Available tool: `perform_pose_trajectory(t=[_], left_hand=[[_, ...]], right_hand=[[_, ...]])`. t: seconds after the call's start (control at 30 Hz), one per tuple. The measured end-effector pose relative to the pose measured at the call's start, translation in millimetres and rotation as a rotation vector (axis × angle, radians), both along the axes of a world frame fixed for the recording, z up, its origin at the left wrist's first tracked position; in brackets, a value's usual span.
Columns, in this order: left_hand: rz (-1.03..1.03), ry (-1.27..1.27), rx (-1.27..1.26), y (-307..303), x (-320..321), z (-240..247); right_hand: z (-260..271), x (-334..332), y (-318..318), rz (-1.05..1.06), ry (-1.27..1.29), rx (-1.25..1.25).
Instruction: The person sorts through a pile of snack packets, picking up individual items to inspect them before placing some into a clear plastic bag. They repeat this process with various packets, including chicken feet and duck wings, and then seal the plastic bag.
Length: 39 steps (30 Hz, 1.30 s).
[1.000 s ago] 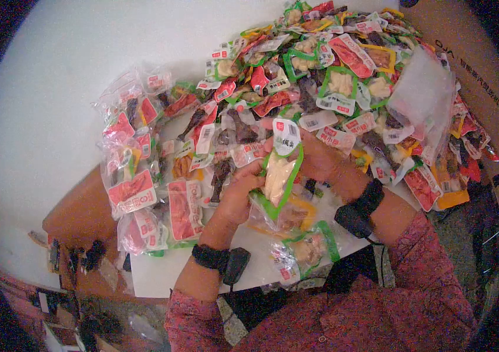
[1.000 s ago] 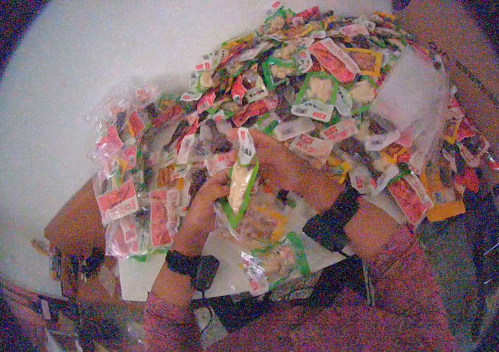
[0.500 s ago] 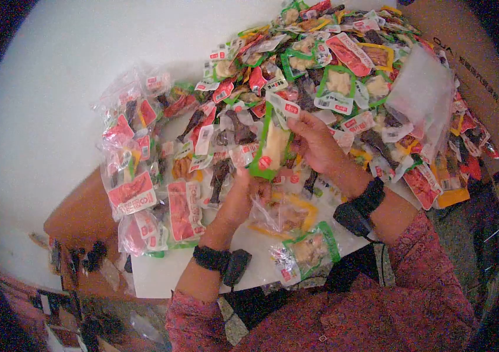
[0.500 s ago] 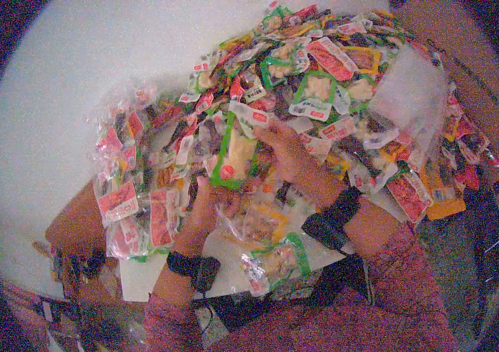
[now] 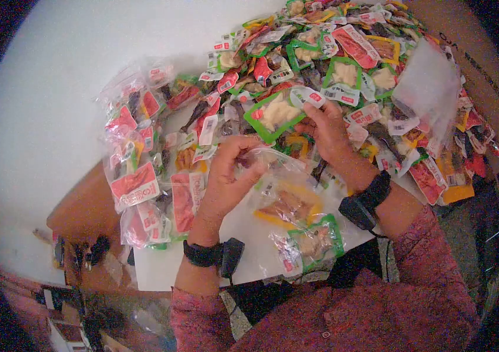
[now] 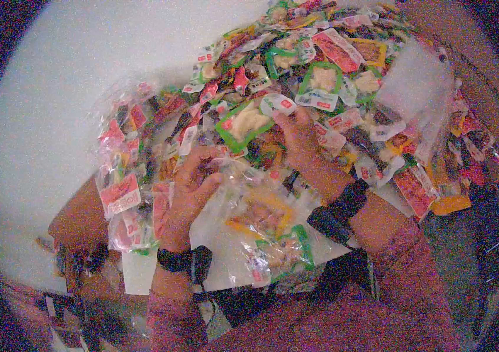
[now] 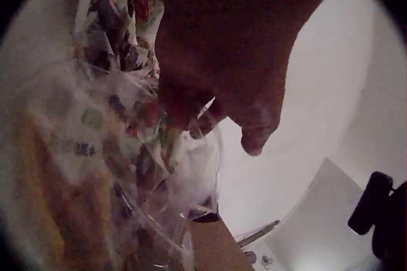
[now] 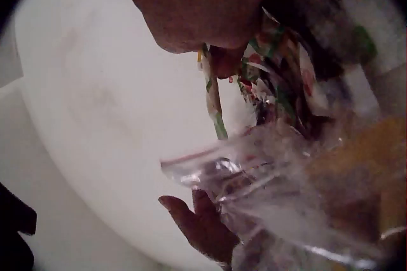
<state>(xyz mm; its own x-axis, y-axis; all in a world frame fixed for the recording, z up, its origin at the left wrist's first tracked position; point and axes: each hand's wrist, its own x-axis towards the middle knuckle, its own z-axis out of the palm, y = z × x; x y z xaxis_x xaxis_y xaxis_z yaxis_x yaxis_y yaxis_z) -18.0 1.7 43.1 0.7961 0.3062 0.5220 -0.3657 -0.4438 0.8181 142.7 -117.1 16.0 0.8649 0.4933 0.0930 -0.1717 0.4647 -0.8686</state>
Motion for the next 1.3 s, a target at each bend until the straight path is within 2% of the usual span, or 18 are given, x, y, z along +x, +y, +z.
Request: perform_pose_trajectory(t=[0.1, 0.17, 0.2, 0.27, 0.3, 0.37, 0.5, 0.6, 0.67, 0.7, 0.77, 0.8, 0.9, 1.0, 1.03, 1.1, 1.17, 1.3], left_hand=[[0.055, 0.028, 0.244, -1.2, 0.4, -0.5], [0.114, -0.025, 0.469, 4.9, 1.4, -7.7], [0.115, -0.022, 0.468, 4.9, 0.4, -6.1], [0.189, 0.040, 0.497, 3.8, -1.9, -1.9], [0.190, 0.045, 0.495, 4.0, -1.6, -2.4], [0.193, -0.038, 0.463, 5.3, 0.4, -3.3], [0.198, -0.070, 0.586, 7.8, 2.2, -1.7], [0.184, -0.135, 0.562, 12.0, 4.7, -4.8], [0.228, -0.063, 0.438, 9.0, 1.7, -3.6], [0.228, -0.059, 0.434, 8.2, 1.6, -3.3], [0.235, -0.029, 0.330, 7.1, 1.1, -2.6], [0.237, -0.032, 0.327, 9.6, 1.7, -5.2], [0.205, -0.043, 0.352, 11.8, 5.7, -13.2], [0.140, -0.023, 0.340, 5.2, 2.1, -13.5], [0.124, 0.002, 0.382, 5.4, 1.4, -13.4], [0.110, 0.015, 0.425, 5.9, 0.3, -14.4], [-0.058, 0.052, 0.088, 5.5, -0.4, -16.8], [-0.023, 0.093, 0.078, 3.8, -2.3, -10.4]], right_hand=[[-6.4, 2.6, 2.6, 0.043, -0.073, 0.033], [-9.9, 3.9, 4.1, 0.106, -0.304, -0.148], [-14.8, 5.7, 7.9, 0.108, -0.302, -0.150], [-25.3, 8.2, 16.6, 0.039, -0.708, -0.109], [-19.7, 2.2, 12.7, 0.043, -0.703, -0.111], [2.1, -15.4, -0.9, 0.353, -0.502, -0.241], [3.6, -23.9, -2.8, 0.471, -0.396, -0.423], [3.4, -23.9, -1.7, 0.569, -0.555, -0.458], [-3.8, -15.7, -1.0, 0.717, -0.980, -0.496], [0.6, -18.9, -3.8, 0.720, -0.976, -0.498], [14.6, -25.4, -10.5, 0.533, -0.704, -0.524], [11.5, -20.6, -8.5, 0.534, -0.708, -0.528], [9.0, -2.8, -7.3, 0.290, -0.783, -0.416], [22.7, 1.4, -9.1, -0.106, -0.944, -0.308], [28.2, 4.1, -15.1, -0.106, -0.957, -0.309], [42.7, 6.0, -29.3, -0.179, -1.166, -0.789], [46.5, 8.7, -35.0, -0.185, -1.192, -0.957], [49.9, 11.2, -44.6, -0.236, -1.197, -1.361]])
